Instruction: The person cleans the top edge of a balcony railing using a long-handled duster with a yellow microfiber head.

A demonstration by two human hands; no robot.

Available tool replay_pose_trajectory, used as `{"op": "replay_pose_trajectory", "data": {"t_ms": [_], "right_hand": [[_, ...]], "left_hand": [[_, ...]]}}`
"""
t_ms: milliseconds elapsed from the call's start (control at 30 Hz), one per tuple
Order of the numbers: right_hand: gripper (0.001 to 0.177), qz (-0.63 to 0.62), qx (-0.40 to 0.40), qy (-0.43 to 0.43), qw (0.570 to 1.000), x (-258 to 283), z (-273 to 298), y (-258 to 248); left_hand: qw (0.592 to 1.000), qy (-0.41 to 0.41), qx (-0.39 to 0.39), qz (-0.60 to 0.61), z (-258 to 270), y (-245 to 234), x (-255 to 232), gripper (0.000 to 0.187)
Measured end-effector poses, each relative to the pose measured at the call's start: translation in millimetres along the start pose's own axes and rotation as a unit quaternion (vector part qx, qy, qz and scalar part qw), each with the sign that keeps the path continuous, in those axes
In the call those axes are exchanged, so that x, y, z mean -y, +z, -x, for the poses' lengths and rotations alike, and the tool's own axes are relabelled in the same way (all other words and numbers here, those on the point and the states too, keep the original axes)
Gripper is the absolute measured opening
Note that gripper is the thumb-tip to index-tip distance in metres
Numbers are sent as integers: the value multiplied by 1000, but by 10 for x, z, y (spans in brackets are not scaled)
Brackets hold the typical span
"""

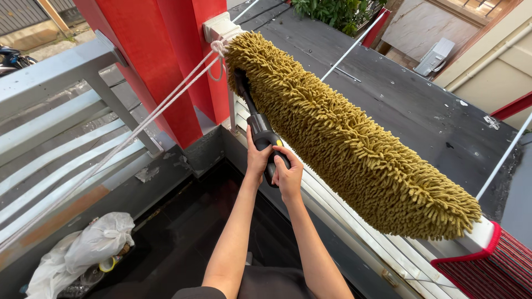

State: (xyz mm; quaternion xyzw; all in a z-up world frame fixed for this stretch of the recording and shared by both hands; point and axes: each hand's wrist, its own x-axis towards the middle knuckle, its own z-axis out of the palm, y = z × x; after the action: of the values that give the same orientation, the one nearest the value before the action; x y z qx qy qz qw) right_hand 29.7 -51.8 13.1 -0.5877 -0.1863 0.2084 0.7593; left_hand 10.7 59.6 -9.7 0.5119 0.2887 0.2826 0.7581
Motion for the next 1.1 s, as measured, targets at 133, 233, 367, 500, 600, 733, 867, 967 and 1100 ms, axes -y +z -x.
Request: {"op": "replay_pose_trajectory", "data": {"t_ms": [133,233,367,500,600,733,867,967,1100], "right_hand": [[26,-1,-1,3,1000,56,159,-120],[25,-1,0,3,1000,111,266,-227],[26,-2,-4,3,1000,168,415,-390],[25,-6,-5,-5,1000,224,574,-582],[26,-7,-6,-11,1000,249,702,-727],[25,1,-13,-6,1000,298,889,-908],[25,7,-17,-8,1000,343,1072,-1078],[25,4,-18,-7,1000,361,1213,-1204],[25,-10,-12,-10,1000,370,1329,-1300]], "left_hand": [[1000,2,4,2,151,75,64,109],[1000,-1,7,13,296,157,110,108],[1000,0,5,11,490,284,146,109],[1000,-10,8,11,692,435,204,110],[1000,1,11,15,838,526,298,111],[999,0,23,21,1043,636,377,111],[999,1,33,25,1265,745,447,111],[998,-10,40,39,1411,812,517,111],[999,-2,36,30,1542,868,603,110]]}}
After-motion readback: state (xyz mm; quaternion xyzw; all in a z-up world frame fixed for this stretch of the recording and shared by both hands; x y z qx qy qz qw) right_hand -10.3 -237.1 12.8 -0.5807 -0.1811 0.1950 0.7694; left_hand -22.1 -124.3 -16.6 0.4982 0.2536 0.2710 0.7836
